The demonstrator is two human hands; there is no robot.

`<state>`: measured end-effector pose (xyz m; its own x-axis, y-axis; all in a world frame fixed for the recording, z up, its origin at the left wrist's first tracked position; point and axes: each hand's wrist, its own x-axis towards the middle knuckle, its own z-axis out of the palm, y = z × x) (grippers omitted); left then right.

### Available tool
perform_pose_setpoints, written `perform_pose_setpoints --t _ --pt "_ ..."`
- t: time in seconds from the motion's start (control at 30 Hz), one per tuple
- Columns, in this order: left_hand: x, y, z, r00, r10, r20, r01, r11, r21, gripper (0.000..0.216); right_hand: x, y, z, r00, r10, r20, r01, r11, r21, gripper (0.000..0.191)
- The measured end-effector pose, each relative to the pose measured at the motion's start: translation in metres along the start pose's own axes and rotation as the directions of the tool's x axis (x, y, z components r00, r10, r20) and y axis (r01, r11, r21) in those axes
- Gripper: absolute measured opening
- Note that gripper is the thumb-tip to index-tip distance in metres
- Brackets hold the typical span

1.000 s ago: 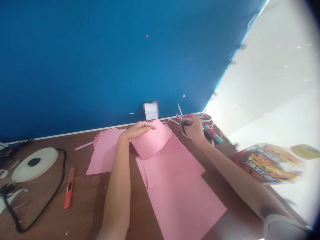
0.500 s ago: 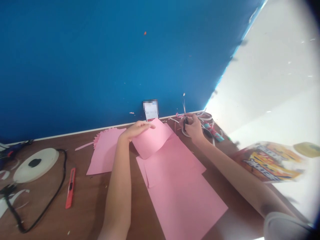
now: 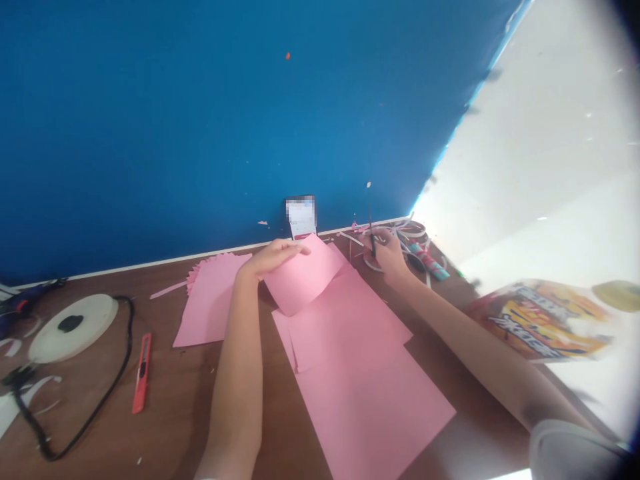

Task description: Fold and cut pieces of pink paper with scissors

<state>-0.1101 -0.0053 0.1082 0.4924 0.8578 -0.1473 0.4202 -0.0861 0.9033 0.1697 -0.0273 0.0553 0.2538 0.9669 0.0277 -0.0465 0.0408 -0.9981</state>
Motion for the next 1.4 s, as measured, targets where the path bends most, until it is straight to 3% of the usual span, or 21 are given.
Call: perform_pose_setpoints --t 0.27,0.43,0.57,0.7,0.87,1.07,1.23,1.4 --pt "-0.001 0.002 0.0 1.0 0.008 -0.008 -0.008 1.0 -0.011 0.041 0.0 0.001 0.001 1.0 0.002 0.027 -0.001 1.0 -0.029 0.039" --pt "-0.003 0.004 0.0 0.996 0.077 0.038 -0.076 0.996 -0.051 0.039 -0.004 0.004 0.004 0.992 0.033 0.124 -0.029 0.999 -0.039 0.038" --pt "-0.001 0.005 0.003 0.983 0.158 -0.098 -0.174 0.966 -0.191 0.044 -0.01 0.001 0.008 0.969 0.104 0.225 -0.115 0.993 0.036 0.033" --pt "0.004 0.008 0.011 0.967 0.135 -0.214 -0.205 0.913 -0.352 0.054 -0.013 -0.004 0.011 0.941 0.105 0.322 -0.158 0.977 0.142 0.03" --pt "0.013 0.007 0.023 0.983 0.165 -0.086 -0.182 0.948 -0.261 0.061 -0.013 -0.005 0.011 0.935 0.079 0.346 -0.163 0.962 0.218 0.027" --pt "0.022 -0.003 0.031 0.99 0.064 -0.128 -0.104 0.936 -0.337 0.082 -0.015 -0.005 0.013 0.949 0.038 0.312 -0.091 0.983 0.157 0.026" --pt "0.021 -0.002 0.03 0.995 0.094 0.029 -0.08 0.945 -0.316 0.059 -0.014 0.001 0.013 0.965 0.01 0.263 -0.063 0.979 0.192 0.035" --pt "0.018 -0.007 0.03 0.992 -0.016 0.122 0.043 0.975 -0.217 0.046 -0.01 0.002 0.009 0.983 -0.062 0.175 0.032 0.986 0.167 0.03"
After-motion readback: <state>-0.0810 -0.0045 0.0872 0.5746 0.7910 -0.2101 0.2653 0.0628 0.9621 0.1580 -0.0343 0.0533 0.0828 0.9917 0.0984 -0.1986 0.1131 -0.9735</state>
